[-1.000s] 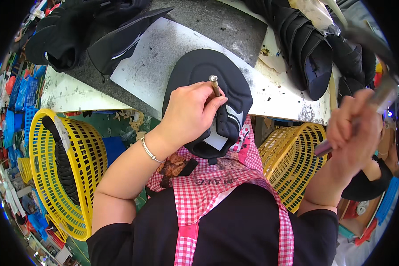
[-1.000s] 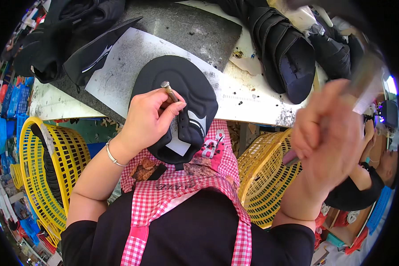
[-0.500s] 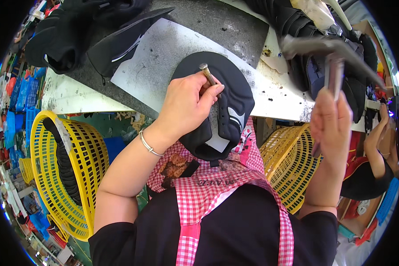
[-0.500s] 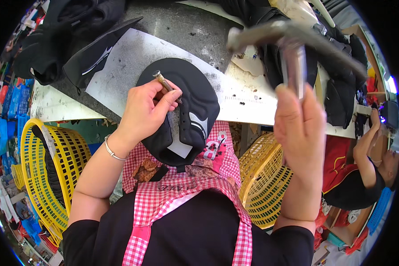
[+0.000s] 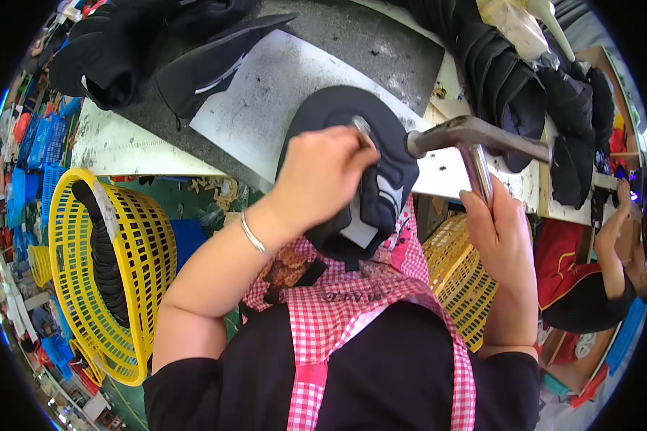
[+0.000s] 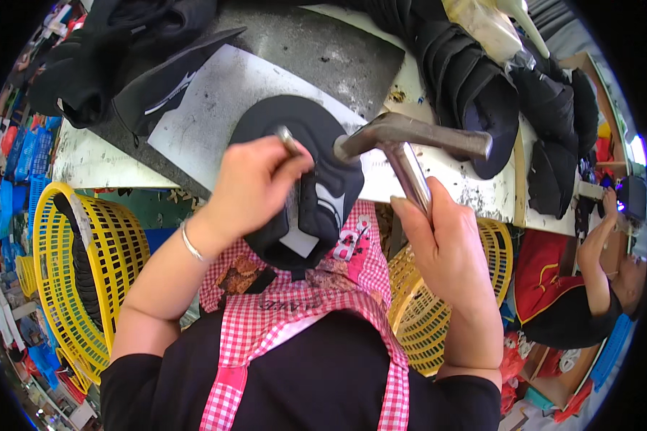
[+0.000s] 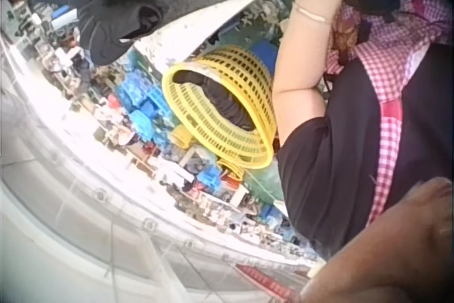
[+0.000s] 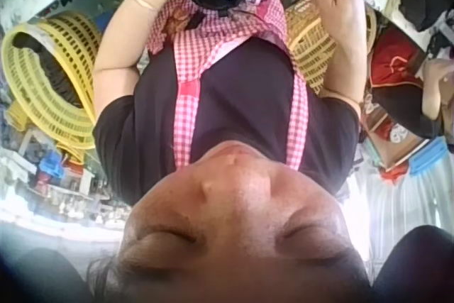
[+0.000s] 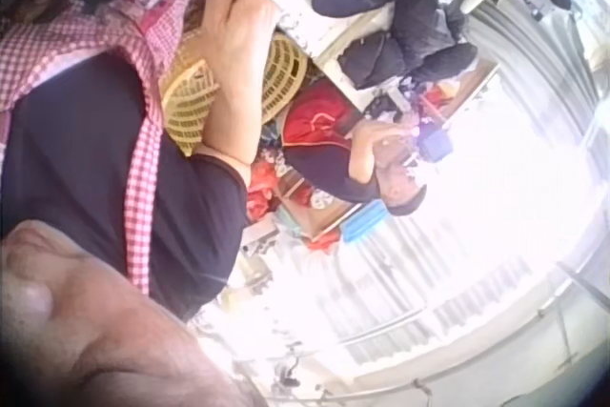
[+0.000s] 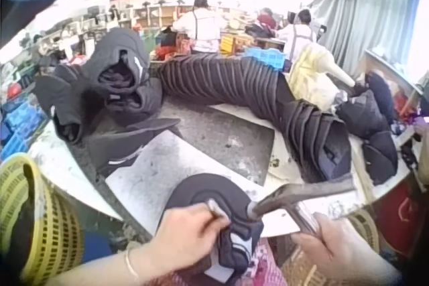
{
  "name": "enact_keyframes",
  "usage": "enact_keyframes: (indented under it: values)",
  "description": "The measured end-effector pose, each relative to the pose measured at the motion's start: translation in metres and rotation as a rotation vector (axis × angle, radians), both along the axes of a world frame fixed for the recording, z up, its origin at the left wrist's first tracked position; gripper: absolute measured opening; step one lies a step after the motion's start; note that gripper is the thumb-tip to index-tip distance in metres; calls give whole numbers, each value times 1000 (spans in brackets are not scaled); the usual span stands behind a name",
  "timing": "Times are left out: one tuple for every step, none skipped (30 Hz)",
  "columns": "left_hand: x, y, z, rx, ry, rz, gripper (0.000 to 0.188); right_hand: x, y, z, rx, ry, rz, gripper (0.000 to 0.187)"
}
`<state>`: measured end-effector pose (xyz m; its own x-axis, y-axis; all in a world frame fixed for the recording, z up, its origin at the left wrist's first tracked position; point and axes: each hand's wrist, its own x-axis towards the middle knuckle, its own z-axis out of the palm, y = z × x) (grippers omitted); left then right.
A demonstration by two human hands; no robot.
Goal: Manually assemble footwear components using a hammer and punch tool.
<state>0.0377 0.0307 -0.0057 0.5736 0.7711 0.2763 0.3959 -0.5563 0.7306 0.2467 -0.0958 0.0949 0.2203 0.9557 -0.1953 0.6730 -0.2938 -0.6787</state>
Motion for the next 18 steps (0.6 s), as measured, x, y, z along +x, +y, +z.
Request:
enact_keyframes:
  values:
    - [-2,3,-1,-315,-128,30,18,0,-2,-6,-48,31,-44,25]
    - [-3,2,1,-545,-275,68,16,-2,-5,-16,-62,-10,29,25]
    - [-4,3,-4,-594,-449,81,15,-6,-10,-28,-80,-49,100,25]
    - [-8,2,3,-552,-407,75,16,-10,-13,-43,10,-29,132,26]
    - [-14,-3,11,-509,-365,70,17,-10,-18,-50,20,-39,133,26]
    - [-23,-13,10,-511,-361,68,17,-9,-18,-50,-7,-19,97,26]
    - [-33,-26,12,-527,-292,8,17,-9,-16,-50,-32,5,63,26]
    - [-41,-34,12,-541,-223,-53,16,-7,-17,-53,-2,26,67,28]
    - [-46,-38,11,-466,-83,-59,13,-4,-14,-51,1,28,70,28]
    - [-46,-39,14,-463,-45,-32,14,-2,-9,-46,-55,52,68,30]
    - [-45,-38,17,-459,-9,-7,15,-1,-6,-40,-110,75,66,31]
    - [-45,-37,16,-456,-10,-2,15,-3,-5,-33,-77,81,61,34]
    - [-45,-35,13,-490,-30,-9,15,-1,-4,-29,-74,80,66,34]
    - [-45,-34,11,-523,-50,-15,15,1,-2,-25,-13,132,39,34]
    - [-45,-33,10,-518,-53,-12,15,2,0,-19,50,185,12,34]
    - [-47,-33,9,-515,-55,-23,14,-2,3,-5,54,305,-19,30]
    - [-49,-33,9,-511,-57,-33,12,0,3,1,138,383,-47,24]
    - [-49,-35,9,-506,-63,-33,12,3,2,12,312,367,-43,20]
